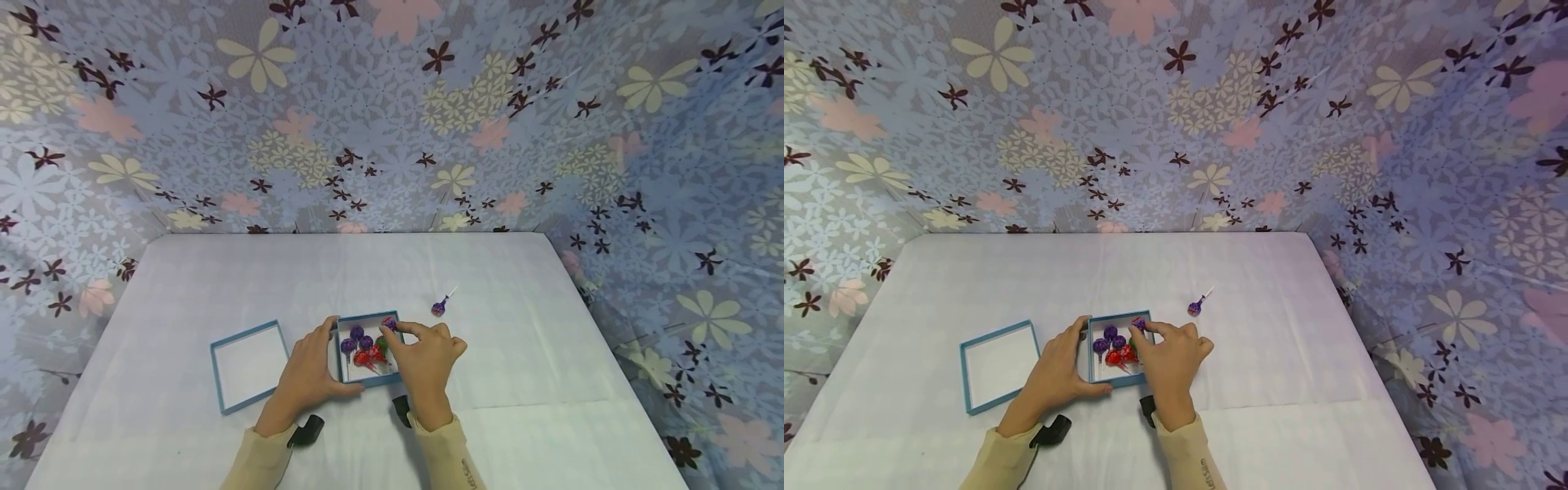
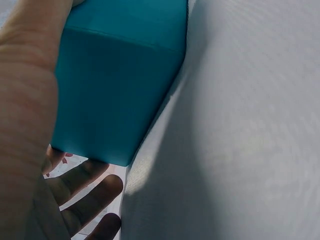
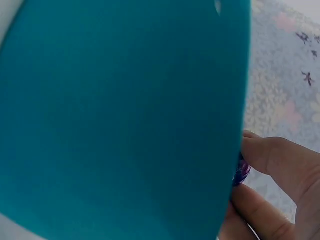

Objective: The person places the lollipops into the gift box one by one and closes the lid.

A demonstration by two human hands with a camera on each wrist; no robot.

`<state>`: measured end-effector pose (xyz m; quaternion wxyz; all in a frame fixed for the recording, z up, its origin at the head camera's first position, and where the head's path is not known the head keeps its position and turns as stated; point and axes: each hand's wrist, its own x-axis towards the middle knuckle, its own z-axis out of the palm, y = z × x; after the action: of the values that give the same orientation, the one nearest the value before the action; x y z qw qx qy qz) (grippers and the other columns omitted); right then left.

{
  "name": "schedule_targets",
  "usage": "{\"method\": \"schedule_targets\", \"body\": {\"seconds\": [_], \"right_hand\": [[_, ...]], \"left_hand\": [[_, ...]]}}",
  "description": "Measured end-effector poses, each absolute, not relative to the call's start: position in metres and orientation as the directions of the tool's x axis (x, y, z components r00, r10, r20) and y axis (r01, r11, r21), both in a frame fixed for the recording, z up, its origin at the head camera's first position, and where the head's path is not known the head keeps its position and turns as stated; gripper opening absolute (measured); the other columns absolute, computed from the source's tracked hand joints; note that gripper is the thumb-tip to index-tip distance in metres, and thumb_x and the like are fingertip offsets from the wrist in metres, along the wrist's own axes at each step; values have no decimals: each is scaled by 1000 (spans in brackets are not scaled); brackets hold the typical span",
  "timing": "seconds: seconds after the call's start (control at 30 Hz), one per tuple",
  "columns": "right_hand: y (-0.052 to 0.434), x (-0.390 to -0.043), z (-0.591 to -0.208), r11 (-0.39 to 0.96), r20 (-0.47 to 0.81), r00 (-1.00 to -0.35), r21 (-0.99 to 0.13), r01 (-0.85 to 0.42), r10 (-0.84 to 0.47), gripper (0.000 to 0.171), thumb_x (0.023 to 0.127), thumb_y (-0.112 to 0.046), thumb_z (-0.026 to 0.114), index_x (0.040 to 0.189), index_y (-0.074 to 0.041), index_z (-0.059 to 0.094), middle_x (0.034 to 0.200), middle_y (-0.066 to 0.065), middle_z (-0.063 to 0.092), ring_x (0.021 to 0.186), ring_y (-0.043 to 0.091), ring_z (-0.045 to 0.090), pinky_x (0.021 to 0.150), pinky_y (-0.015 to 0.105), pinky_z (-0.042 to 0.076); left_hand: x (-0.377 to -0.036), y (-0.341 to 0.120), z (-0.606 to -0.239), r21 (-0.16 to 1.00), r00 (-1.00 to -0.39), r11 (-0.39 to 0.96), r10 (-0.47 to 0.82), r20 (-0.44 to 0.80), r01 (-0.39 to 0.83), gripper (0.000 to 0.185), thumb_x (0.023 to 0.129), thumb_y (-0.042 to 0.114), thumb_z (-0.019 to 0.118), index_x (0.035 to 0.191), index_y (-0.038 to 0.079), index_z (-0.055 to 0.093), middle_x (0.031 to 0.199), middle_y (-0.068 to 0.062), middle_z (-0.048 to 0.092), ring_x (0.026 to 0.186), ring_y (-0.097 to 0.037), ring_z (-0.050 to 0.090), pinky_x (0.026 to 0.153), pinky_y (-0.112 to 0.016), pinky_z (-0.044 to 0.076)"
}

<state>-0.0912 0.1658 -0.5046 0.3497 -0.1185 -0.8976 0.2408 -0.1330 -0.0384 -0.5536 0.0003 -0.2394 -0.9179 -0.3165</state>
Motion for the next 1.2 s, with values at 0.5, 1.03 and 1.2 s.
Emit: {"method": "schedule_targets", "body": {"seconds": [0.5, 1.03, 1.2], "right_hand": [[152, -87, -523, 906, 629, -707, -422, 39, 324, 29, 67, -43, 93, 79, -18, 84, 53, 0, 65, 64, 19, 48, 68, 47, 25], [145, -82, -518, 954, 499, -819, -239, 184, 283, 29, 70, -49, 88, 85, -25, 84, 60, -1, 69, 64, 21, 53, 72, 45, 33], [141, -83, -518, 959, 449, -851, -197, 204, 273, 23, 74, -45, 87, 84, -25, 84, 59, 1, 68, 63, 22, 54, 70, 44, 33]], "left_hand": [[-132, -38, -552, 579, -880, 680, 449, 155, 449, 136, 55, 74, 85, 158, 11, 24, 148, -18, 51, 133, -38, 50, 111, -57, 38], [-131, -37, -552, 587, -877, 666, 442, 188, 461, 136, 53, 74, 86, 157, 9, 27, 145, -17, 53, 130, -38, 53, 108, -58, 41], [-129, -37, -553, 586, -880, 669, 438, 185, 457, 137, 52, 73, 87, 157, 10, 27, 144, -16, 54, 129, -37, 53, 108, -57, 41]]}}
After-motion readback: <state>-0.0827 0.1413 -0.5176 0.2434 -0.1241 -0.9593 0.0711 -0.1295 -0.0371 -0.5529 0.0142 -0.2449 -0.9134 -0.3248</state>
